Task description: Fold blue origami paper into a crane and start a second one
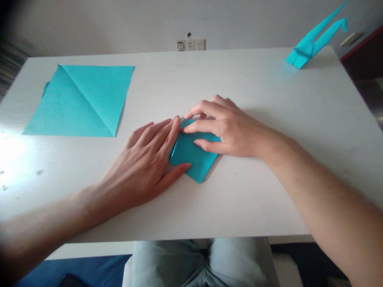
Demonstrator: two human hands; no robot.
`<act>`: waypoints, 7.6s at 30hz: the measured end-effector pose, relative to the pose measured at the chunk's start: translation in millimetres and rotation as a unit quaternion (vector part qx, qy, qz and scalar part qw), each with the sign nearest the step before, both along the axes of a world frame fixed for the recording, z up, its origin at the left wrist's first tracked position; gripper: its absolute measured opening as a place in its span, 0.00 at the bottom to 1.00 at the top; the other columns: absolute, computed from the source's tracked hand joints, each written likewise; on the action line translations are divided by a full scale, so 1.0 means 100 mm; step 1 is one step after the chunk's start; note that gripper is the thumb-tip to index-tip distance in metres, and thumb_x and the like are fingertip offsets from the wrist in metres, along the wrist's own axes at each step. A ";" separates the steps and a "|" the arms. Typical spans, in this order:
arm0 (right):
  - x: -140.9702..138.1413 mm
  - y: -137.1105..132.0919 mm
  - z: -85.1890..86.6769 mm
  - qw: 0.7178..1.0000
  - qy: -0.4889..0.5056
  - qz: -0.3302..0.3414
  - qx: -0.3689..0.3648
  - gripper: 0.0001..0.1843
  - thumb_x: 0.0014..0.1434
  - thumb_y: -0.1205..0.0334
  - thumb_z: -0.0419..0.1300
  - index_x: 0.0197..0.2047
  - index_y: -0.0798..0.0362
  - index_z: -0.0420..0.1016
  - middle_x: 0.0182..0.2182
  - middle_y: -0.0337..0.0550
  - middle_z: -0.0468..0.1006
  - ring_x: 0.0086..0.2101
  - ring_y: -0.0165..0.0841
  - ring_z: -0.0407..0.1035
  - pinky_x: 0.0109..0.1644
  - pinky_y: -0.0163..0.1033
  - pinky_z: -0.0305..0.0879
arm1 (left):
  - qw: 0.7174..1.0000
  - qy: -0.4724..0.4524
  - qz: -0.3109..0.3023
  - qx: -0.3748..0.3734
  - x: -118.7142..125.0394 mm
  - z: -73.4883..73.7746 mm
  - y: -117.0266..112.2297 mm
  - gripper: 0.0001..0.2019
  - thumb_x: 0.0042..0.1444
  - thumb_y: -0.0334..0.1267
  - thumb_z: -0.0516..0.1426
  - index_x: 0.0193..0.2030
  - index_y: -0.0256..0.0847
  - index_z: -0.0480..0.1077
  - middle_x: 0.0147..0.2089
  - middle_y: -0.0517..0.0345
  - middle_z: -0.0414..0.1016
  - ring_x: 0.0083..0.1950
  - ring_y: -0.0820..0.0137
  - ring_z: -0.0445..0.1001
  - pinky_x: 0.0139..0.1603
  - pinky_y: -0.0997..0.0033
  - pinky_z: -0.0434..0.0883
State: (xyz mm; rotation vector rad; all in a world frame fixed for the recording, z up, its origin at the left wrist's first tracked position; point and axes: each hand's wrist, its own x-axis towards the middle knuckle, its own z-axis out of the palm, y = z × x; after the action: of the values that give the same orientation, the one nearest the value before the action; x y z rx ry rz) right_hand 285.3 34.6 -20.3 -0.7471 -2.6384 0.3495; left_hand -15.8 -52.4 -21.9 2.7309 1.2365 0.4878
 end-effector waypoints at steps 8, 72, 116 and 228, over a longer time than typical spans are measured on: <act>0.00 0.01 -0.04 1.000 0.007 -0.019 -0.011 0.24 0.83 0.52 0.66 0.77 0.38 0.85 0.73 0.50 0.87 0.70 0.59 0.81 0.79 0.74 0.73 | 1.000 0.008 -0.008 0.005 0.00 -0.01 0.02 0.39 0.90 0.56 0.54 0.93 0.28 0.58 0.92 0.24 0.67 0.93 0.39 0.68 0.92 0.34 0.69; 0.04 0.01 -0.06 0.997 0.057 -0.042 -0.008 0.43 0.73 0.50 0.77 0.86 0.29 0.71 0.73 0.43 0.83 0.65 0.60 0.82 0.74 0.70 0.72 | 0.989 -0.110 -0.076 -0.062 -0.20 -0.10 0.35 0.33 0.89 0.44 0.53 0.95 0.49 0.56 0.96 0.37 0.62 0.93 0.42 0.72 0.88 0.38 0.81; 0.16 0.17 0.07 0.981 0.107 0.018 -0.163 0.02 0.74 0.51 0.79 0.48 0.34 0.96 0.46 0.43 0.91 0.43 0.44 0.83 0.47 0.53 0.82 | 0.987 -0.065 -0.140 -0.048 -0.19 0.17 0.47 0.20 0.88 0.41 0.54 0.62 0.55 0.91 0.62 0.55 0.94 0.59 0.58 0.91 0.68 0.48 0.84; -0.12 0.00 -0.09 0.974 0.069 -0.201 -0.074 0.18 0.71 0.47 0.79 0.62 0.35 0.89 0.60 0.50 0.83 0.57 0.60 0.81 0.76 0.77 0.71 | 0.990 0.018 -0.120 0.069 0.01 0.16 -0.06 0.22 0.90 0.50 0.60 0.74 0.34 0.80 0.74 0.37 0.89 0.80 0.49 0.86 0.87 0.39 0.80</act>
State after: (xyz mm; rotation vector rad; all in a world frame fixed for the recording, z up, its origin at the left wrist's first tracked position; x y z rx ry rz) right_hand 273.5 34.3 -29.5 -1.2309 -2.2775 0.4644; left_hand -14.7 -58.7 -5.8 2.9626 0.8933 0.5167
